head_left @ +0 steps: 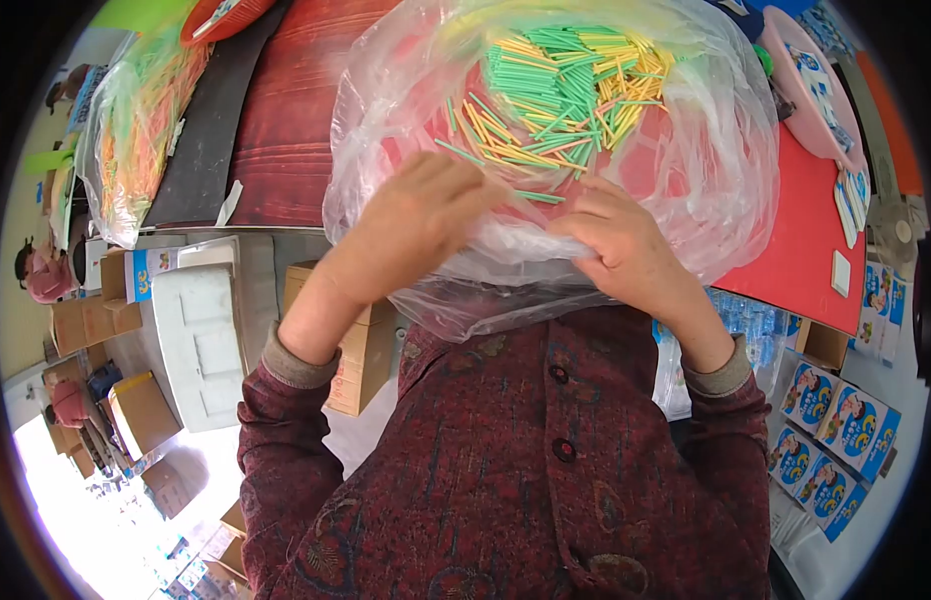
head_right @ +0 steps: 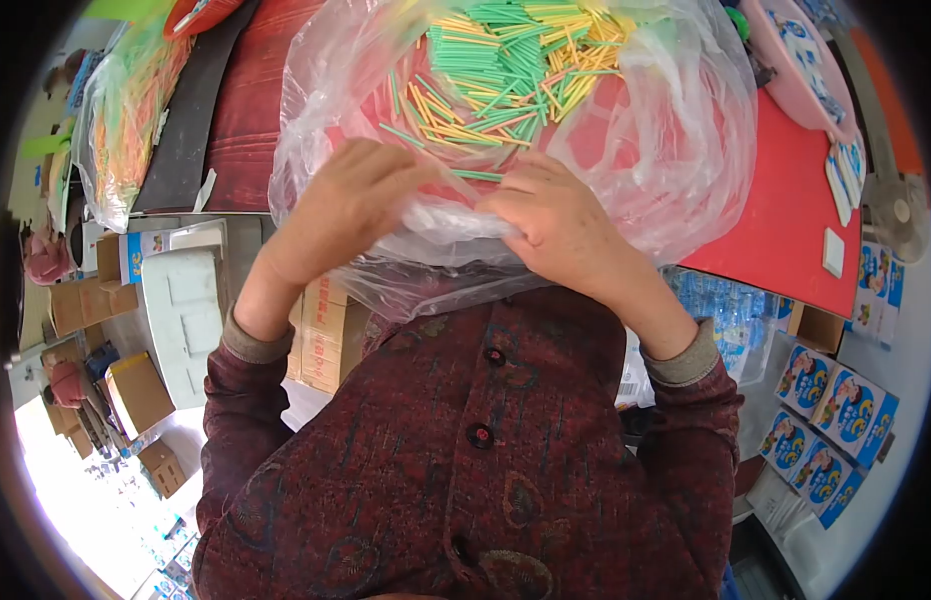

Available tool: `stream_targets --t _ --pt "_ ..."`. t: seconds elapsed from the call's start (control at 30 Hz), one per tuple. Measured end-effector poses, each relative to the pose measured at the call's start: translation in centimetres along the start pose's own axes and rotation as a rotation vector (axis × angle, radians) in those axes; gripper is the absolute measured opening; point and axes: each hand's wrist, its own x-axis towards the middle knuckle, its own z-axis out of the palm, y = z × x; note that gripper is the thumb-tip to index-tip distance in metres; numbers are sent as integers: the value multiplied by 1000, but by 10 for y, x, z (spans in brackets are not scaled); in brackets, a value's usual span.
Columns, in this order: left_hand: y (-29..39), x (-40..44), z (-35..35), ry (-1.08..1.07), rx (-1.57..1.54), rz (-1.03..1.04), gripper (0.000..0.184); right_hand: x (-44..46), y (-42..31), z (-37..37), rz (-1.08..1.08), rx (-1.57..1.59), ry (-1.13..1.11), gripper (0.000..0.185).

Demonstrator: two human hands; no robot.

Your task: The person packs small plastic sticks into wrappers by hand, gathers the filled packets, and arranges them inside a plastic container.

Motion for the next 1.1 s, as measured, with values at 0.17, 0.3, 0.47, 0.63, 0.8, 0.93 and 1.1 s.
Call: stream_targets --t 0.17,0.3,0.47,0.63,0.8,0.93,1.1 --pt "-33 0 -3 41 144 90 27 -8 -5 7 31 71 60 29" --pt "-32 11 -17 115 -30 82 28 -12 1 -10 91 163 21 24" --pt "-13 43 -41 279 -58 78 28 -13 -9 -50 167 228 282 25" --pt "-9 35 -47 194 -84 61 26 -20 -6 -50 101 221 301 26" --pt "-6 7 -36 -192 -52 -22 29 -22 -2 -3 -47 47 -41 27" --pt "3 4 -38 -249 -183 -67 49 -20 -5 4 18 67 -151 35" --pt "4 22 -23 -285 -434 22 62 -13 -4 -2 85 257 -187 52"
